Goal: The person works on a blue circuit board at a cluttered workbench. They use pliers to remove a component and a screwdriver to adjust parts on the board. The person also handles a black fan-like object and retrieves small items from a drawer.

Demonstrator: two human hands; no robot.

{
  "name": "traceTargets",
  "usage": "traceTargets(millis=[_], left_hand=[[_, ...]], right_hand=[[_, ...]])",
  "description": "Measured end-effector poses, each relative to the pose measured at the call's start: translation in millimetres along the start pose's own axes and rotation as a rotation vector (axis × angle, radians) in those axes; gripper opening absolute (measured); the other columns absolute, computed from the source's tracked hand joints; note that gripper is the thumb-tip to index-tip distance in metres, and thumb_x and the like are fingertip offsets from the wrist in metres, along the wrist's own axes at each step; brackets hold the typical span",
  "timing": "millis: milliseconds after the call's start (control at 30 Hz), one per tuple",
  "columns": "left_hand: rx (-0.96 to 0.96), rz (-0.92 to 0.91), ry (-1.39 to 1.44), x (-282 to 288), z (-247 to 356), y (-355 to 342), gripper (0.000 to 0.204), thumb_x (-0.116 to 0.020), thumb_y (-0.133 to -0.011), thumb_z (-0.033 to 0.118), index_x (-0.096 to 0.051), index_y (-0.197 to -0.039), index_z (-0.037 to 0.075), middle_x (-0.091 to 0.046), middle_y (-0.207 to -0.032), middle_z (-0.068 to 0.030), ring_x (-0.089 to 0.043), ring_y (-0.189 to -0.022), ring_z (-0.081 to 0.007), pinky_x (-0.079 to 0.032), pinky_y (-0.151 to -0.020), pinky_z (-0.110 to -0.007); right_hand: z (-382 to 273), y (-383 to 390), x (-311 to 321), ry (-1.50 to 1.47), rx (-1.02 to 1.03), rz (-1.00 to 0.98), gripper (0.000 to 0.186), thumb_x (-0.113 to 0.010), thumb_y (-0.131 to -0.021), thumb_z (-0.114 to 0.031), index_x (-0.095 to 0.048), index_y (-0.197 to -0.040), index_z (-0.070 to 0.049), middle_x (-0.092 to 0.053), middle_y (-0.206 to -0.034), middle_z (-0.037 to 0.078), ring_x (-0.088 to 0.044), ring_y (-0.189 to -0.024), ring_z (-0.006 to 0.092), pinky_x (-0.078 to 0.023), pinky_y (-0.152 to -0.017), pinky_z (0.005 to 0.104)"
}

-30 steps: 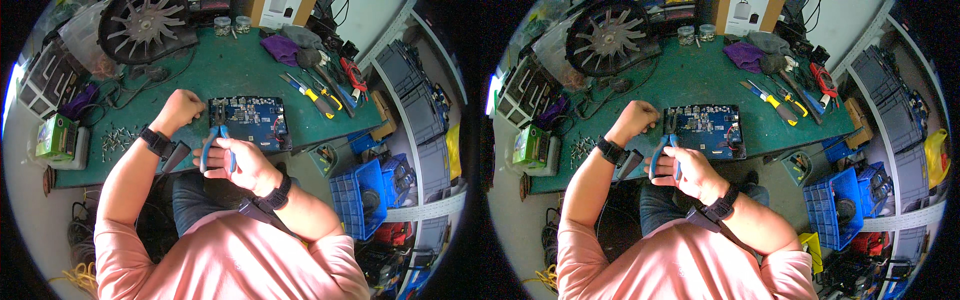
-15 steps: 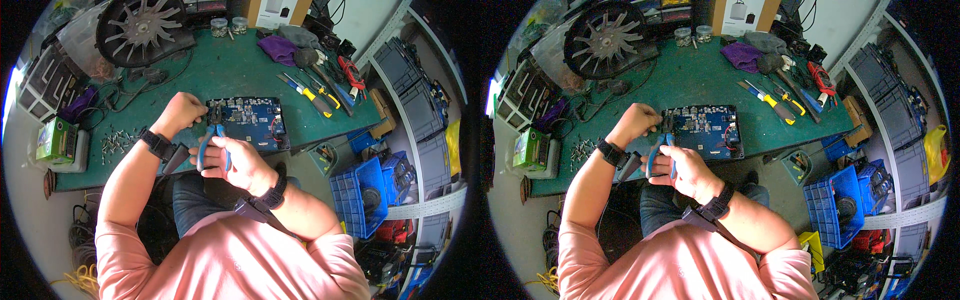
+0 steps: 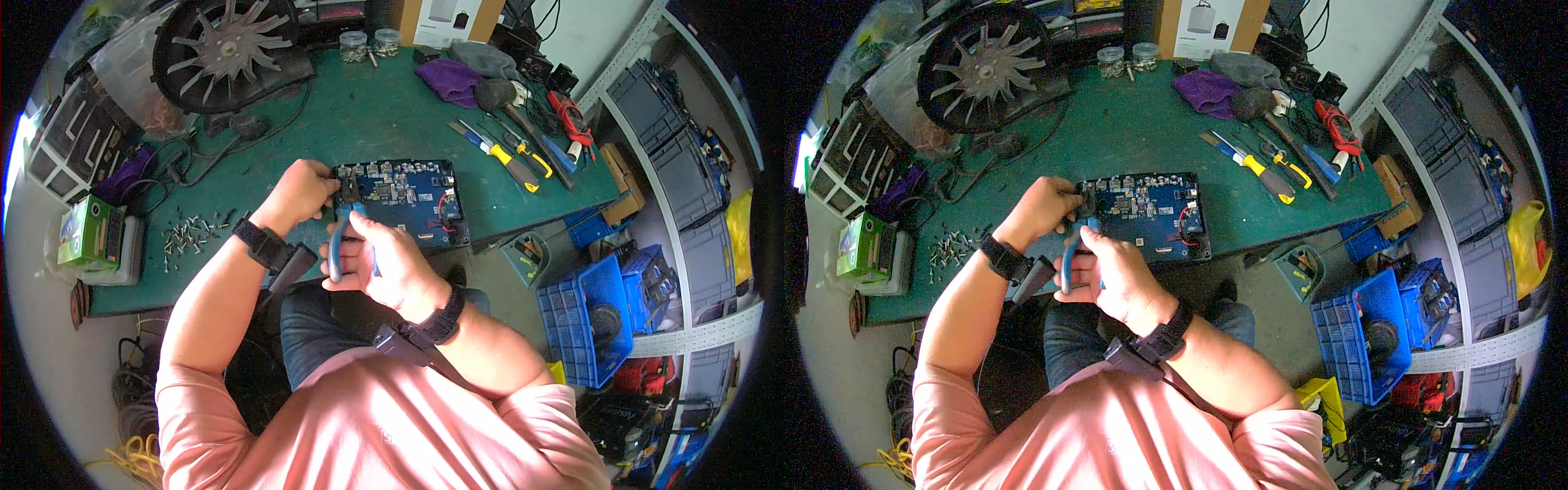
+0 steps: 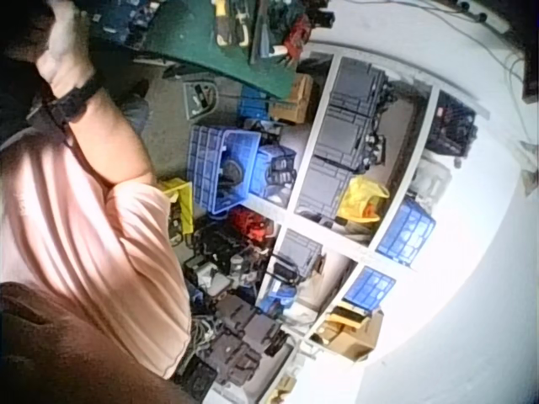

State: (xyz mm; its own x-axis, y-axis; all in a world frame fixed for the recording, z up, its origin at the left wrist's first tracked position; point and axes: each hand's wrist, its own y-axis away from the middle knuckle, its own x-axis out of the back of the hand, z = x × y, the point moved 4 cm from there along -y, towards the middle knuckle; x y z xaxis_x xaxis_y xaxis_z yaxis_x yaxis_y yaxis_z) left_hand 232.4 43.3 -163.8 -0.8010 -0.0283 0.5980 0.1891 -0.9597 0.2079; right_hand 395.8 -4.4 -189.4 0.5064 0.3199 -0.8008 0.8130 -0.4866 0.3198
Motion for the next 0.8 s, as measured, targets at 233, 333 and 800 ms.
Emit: traceTargets(millis=[233, 333, 800], left_hand=[[0.038, 0.045, 0.109, -5.9, 1.5, 9.4, 0.016, -0.059, -0.091, 0.012, -0.064, -0.088, -0.003, -0.059, -0.063, -0.0042, -0.057, -0.048, -0.0112, -0.041, -0.041, -0.027], [0.02, 0.05, 0.158, -9.4, -1.7, 5.0, 0.015, -0.059, -0.091, 0.011, -0.065, -0.089, -0.003, -0.057, -0.063, -0.0031, -0.054, -0.048, -0.0107, -0.04, -0.041, -0.027], [-0.216, 0.058, 0.157, -4.8, 2.8, -9.2, 0.024, -0.059, -0.092, 0.01, -0.068, -0.112, -0.001, -0.06, -0.071, -0.0024, -0.05, -0.061, -0.0106, -0.043, -0.056, -0.029]], right_hand=[[-28.9, 7.0, 8.9, 0.152, -0.112, 0.02, 0.044, -0.042, -0.103, -0.042, -0.058, -0.105, -0.001, -0.067, -0.093, 0.019, -0.068, -0.076, 0.0303, -0.06, -0.067, 0.0482], [-47.2, 7.7, 25.3, 0.193, -0.197, -0.087, 0.045, -0.045, -0.102, -0.041, -0.058, -0.113, 0.0, -0.067, -0.1, 0.019, -0.069, -0.083, 0.0306, -0.061, -0.069, 0.0461], [-142.0, 12.9, 53.5, 0.293, -0.652, -0.237, 0.049, -0.041, -0.103, -0.042, -0.054, -0.124, 0.001, -0.068, -0.102, 0.024, -0.072, -0.084, 0.0331, -0.062, -0.066, 0.0453]])
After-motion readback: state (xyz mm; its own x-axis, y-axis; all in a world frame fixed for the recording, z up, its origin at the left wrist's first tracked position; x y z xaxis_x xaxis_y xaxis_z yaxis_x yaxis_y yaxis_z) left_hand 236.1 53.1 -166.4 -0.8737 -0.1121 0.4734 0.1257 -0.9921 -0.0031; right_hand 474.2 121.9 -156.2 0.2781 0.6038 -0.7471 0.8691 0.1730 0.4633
